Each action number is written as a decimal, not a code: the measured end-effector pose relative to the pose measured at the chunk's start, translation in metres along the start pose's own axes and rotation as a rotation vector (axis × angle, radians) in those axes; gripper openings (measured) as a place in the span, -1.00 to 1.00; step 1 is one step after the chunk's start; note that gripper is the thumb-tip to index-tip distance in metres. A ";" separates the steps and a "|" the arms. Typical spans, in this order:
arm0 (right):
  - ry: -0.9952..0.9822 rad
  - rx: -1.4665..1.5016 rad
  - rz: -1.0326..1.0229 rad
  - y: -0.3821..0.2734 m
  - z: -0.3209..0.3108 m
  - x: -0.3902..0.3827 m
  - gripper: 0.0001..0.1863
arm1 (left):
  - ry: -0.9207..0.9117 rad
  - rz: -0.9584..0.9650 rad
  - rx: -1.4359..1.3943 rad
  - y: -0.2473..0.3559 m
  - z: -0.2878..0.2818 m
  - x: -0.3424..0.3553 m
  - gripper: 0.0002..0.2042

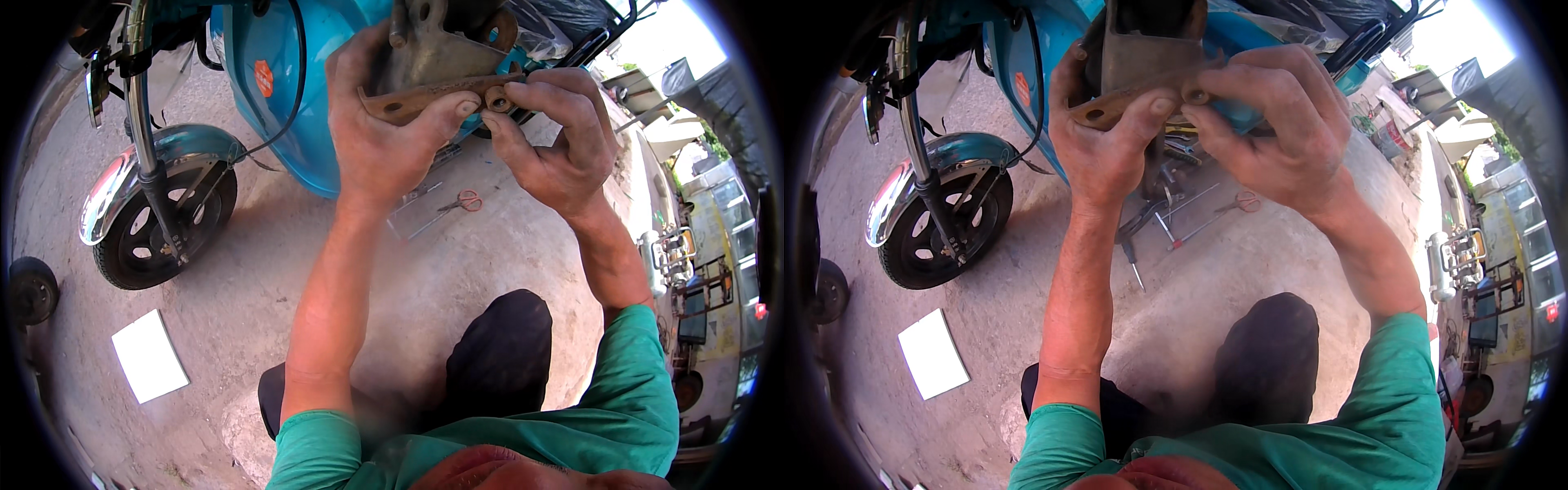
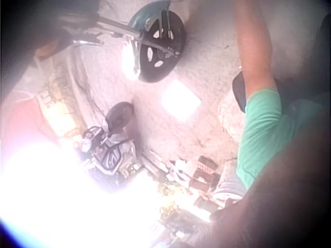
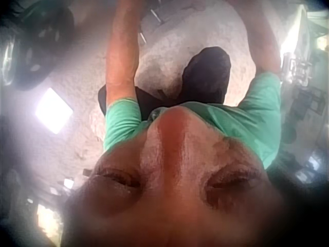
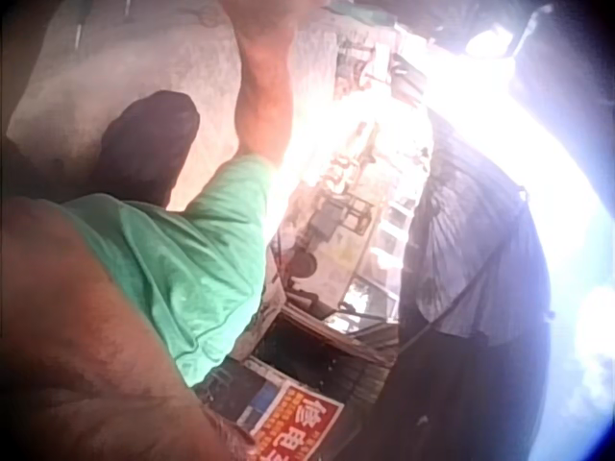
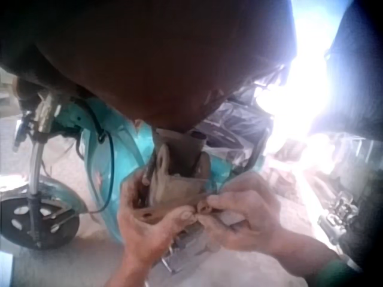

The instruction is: The person attaches a metal bracket to the frame of a moped using a bolt and washer, then tightens it with pliers and a hammer.

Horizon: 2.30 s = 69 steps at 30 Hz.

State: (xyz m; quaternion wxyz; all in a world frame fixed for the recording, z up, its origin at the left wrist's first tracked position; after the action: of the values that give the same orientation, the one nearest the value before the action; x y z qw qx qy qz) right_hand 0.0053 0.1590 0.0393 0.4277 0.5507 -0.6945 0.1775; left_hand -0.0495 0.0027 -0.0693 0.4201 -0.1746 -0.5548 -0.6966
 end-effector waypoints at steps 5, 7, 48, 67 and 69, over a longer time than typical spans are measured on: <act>-0.078 -0.007 -0.075 -0.002 0.002 -0.001 -0.49 | 0.016 0.096 0.130 0.002 -0.003 0.001 -0.13; -0.045 -0.011 -0.052 0.002 0.002 -0.002 -0.56 | 0.008 0.102 0.125 0.002 -0.002 0.001 -0.13; -0.117 0.055 -0.208 0.017 -0.004 0.004 -0.52 | 0.011 -0.224 -0.276 0.006 0.006 -0.002 -0.11; -0.153 0.064 -0.252 0.022 -0.007 0.014 -0.64 | -0.024 0.033 -0.029 0.000 0.001 0.002 -0.15; -0.111 0.081 -0.232 0.022 -0.002 0.012 -0.65 | -0.031 0.001 -0.076 0.000 0.001 0.003 -0.16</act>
State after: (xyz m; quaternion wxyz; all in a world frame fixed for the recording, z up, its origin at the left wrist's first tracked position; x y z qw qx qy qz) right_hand -0.0141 0.1607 0.0547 0.3838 0.6529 -0.6411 0.1239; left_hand -0.0514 0.0029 -0.0672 0.4048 -0.2015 -0.5341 -0.7143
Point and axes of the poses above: each hand's wrist, its own x-axis towards the middle knuckle, its own z-axis out of the palm, y = z × x, the point moved 3 cm from there along x, towards the middle knuckle, and after that the axes turned 13 degrees about x, right-handed, at the moved point
